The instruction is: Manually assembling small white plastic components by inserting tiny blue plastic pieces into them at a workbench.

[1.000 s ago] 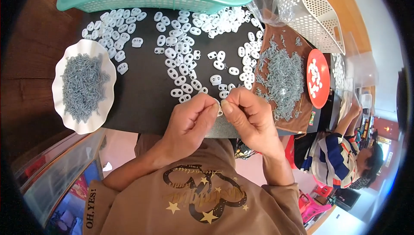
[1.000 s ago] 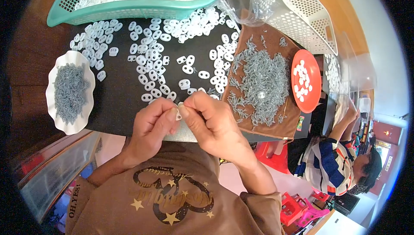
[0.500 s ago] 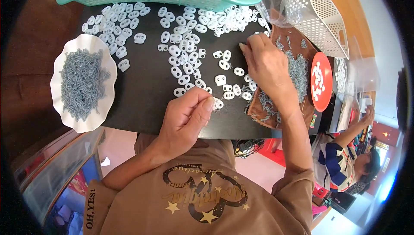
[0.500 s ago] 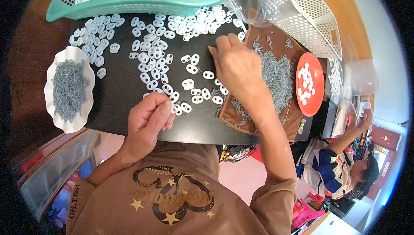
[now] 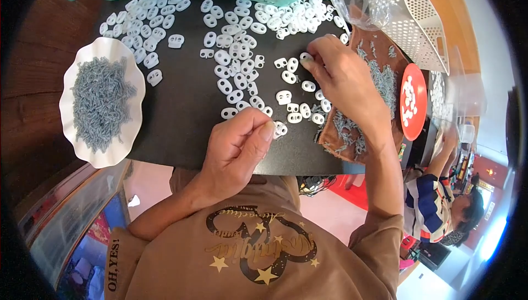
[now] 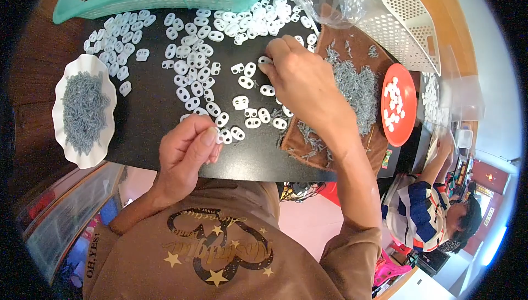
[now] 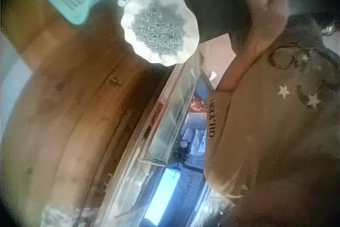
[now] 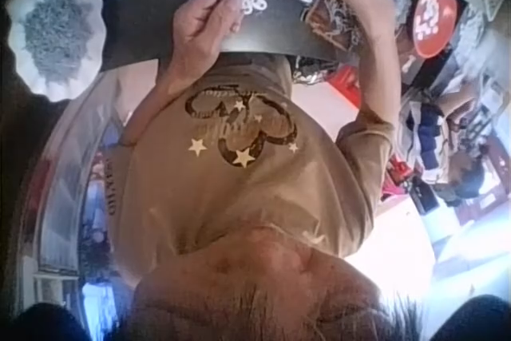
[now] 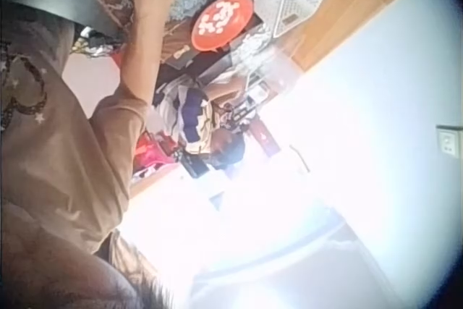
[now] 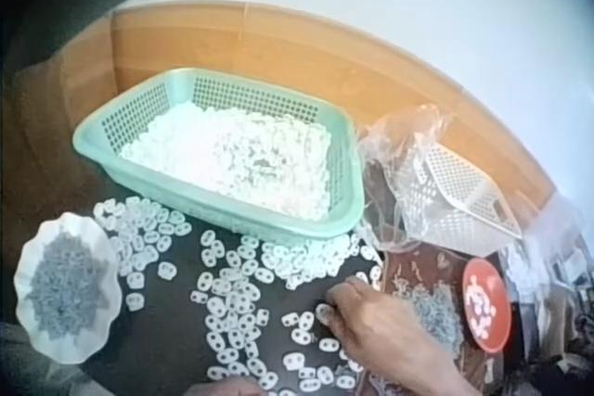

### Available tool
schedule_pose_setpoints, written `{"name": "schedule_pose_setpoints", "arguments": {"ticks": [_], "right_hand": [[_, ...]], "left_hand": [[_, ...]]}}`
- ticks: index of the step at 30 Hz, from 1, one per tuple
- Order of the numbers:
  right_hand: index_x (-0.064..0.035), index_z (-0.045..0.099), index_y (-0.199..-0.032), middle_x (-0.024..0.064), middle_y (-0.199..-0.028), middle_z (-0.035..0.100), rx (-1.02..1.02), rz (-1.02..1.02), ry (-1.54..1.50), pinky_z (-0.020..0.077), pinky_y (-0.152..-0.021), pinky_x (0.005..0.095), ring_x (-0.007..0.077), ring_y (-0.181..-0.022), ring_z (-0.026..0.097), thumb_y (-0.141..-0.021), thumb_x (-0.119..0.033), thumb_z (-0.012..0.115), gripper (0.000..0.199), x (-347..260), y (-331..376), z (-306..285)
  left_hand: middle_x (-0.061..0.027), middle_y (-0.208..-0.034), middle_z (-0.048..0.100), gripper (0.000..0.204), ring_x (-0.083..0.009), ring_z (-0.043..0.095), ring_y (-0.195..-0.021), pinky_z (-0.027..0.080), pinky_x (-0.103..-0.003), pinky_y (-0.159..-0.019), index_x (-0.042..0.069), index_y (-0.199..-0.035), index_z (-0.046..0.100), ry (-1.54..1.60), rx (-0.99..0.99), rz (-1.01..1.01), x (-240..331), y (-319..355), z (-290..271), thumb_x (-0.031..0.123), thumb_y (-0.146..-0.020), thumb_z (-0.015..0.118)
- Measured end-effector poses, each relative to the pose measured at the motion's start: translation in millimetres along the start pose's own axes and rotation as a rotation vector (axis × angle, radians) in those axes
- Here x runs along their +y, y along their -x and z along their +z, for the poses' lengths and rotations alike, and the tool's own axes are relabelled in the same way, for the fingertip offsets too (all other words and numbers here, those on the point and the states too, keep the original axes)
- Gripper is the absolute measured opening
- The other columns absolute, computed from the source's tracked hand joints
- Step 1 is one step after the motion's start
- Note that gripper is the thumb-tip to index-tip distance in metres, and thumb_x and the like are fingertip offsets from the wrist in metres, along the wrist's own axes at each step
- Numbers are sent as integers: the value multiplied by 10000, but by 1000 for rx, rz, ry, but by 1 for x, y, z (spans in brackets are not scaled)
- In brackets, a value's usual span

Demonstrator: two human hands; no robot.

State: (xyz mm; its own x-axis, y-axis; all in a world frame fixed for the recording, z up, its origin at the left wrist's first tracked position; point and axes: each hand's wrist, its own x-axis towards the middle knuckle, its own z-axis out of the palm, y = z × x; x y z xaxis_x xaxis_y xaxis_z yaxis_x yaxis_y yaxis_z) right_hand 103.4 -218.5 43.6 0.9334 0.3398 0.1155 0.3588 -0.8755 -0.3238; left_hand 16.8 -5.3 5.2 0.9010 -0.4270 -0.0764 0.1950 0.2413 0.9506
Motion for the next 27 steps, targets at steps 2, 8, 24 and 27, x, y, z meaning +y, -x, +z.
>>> {"name": "schedule_pose_setpoints", "arguments": {"ticks": [2,8,24,27], "right_hand": [[22,572,-883,178,-780,570,-35,22,-30,446,-626,402,345,-719,579,-859,-114,625,148,4,-1,2],[14,560,-862,162,-727,553,-59,-9,-41,426,-601,388,316,-665,556,-865,-124,617,150,9,-1,1],[6,548,-828,-24,-681,469,-356,54,-778,320,-525,232,53,-612,397,-940,-145,585,191,-36,40,-25],[2,553,-830,-31,-669,465,-385,81,-789,313,-508,227,46,-590,391,-939,-153,589,193,-38,40,-25]], "left_hand": [[-20,-718,501,171,-70,438,-631,386,-226,-585,6,-902,509,3,17,-7,1,1,1,138,-997,454],[36,-657,476,169,-24,403,-586,333,-204,-506,14,-875,528,81,92,73,-4,-1,4,147,-977,511],[64,-666,438,147,-3,341,-586,285,-198,-494,8,-865,551,52,31,73,-3,0,3,118,-961,539],[65,-665,438,140,-1,338,-578,279,-196,-485,9,-871,552,63,12,42,-3,1,2,117,-960,540]]}}
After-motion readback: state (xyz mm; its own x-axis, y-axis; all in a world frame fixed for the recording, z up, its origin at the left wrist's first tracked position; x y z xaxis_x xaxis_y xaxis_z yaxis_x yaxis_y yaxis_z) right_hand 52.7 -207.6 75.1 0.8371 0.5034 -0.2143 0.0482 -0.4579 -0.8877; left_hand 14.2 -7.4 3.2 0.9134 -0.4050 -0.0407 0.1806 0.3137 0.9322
